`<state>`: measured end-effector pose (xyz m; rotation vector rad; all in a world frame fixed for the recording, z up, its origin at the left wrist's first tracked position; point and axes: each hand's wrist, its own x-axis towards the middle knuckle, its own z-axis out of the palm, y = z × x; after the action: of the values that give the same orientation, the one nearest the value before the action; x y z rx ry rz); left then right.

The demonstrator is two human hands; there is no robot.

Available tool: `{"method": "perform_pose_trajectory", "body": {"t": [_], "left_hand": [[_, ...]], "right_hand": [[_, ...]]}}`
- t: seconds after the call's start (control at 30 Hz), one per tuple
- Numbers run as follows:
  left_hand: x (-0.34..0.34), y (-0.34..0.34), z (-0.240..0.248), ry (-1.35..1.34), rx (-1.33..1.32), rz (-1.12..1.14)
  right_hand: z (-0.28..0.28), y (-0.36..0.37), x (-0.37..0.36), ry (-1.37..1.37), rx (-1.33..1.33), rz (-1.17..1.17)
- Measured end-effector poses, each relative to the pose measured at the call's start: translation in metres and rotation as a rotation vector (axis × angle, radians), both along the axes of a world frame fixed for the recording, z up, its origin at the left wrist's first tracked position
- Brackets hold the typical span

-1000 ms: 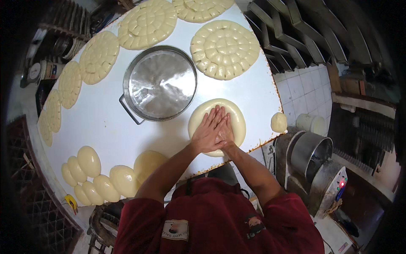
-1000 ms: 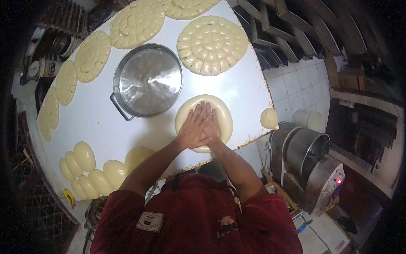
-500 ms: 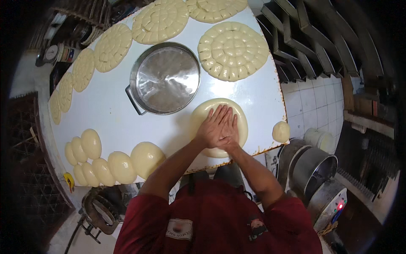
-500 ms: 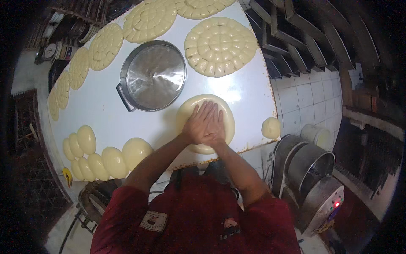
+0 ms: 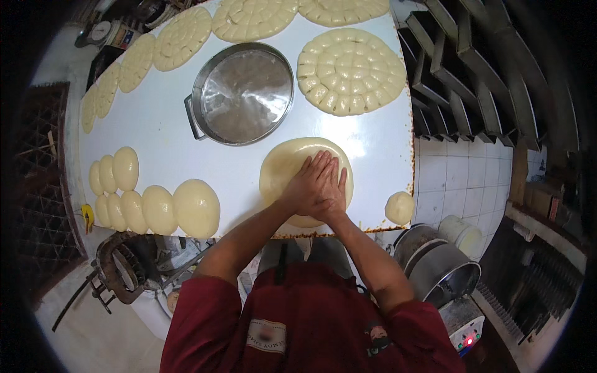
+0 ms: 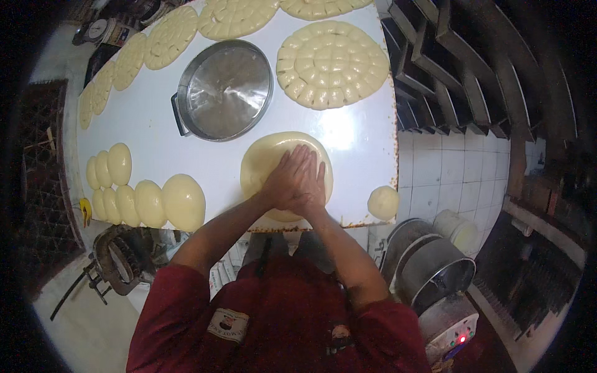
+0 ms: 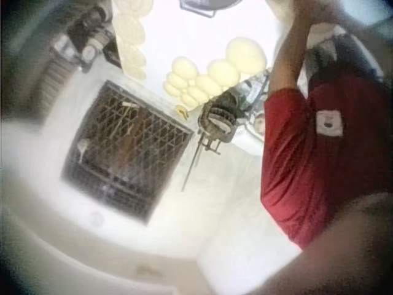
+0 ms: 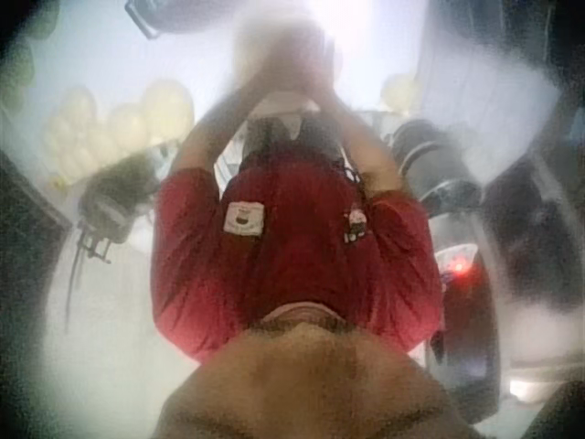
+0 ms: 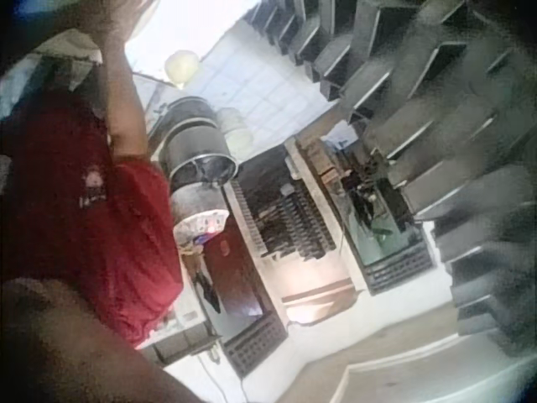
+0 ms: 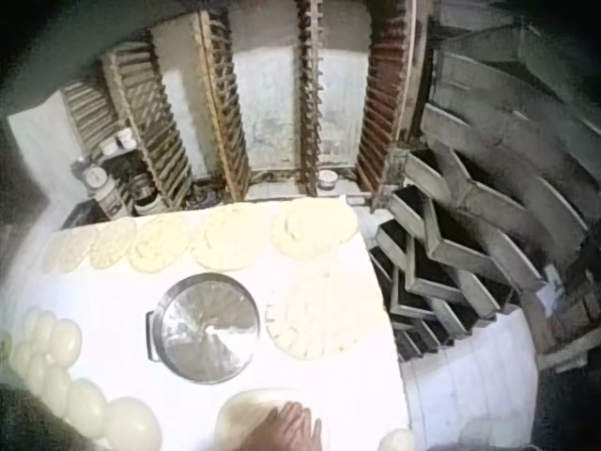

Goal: The person flattens dough balls by hand on a white table, places them into a round metal pan, and uses a manual press machine to score the dough. The person repeats this process for multiple dough units.

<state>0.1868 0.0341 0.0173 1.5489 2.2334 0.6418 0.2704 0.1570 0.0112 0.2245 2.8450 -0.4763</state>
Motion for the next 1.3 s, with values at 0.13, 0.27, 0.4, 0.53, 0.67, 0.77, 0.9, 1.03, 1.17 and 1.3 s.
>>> {"method": "perform_pose_trajectory", "body": {"t": [0.13,0.27,0.4,0.53,0.67,0.77,0.9,1.03,1.17,1.3], "left_hand": [[0.009,0.004,0.020,-0.184,0.048,0.017],[0.033,0.018,0.008,-0.126,0.024,-0.108],[0.037,0.028,0.002,-0.094,0.070,-0.114],[-0.004,0.041,0.007,-0.062,-0.034,-0.137],[-0.036,0.036,-0.002,-0.045,-0.009,-0.116],[-0.041,0.046,-0.001,-0.051,0.016,-0.112],[-0.051,0.018,0.027,-0.168,0.270,0.192],[-0.034,-0.100,0.048,-0.232,0.495,0.448],[0.000,-0.247,0.060,-0.248,0.239,0.690],[0.038,-0.364,0.060,-0.244,0.165,0.854]], "right_hand": [[0.004,0.004,0.036,0.031,-0.068,-0.011],[0.002,-0.003,0.054,0.151,-0.053,-0.199],[0.001,-0.002,0.056,0.142,-0.083,-0.179],[-0.001,0.003,0.028,0.180,-0.121,-0.157],[-0.046,0.015,-0.029,0.117,-0.224,-0.157],[-0.075,0.012,-0.048,0.035,-0.206,-0.101],[0.027,-0.005,-0.054,0.216,0.070,-0.012],[0.008,-0.012,-0.087,0.125,0.074,-0.131],[0.022,-0.007,-0.117,-0.096,0.010,-0.129],[0.015,-0.064,-0.112,0.011,-0.058,-0.130]]}}
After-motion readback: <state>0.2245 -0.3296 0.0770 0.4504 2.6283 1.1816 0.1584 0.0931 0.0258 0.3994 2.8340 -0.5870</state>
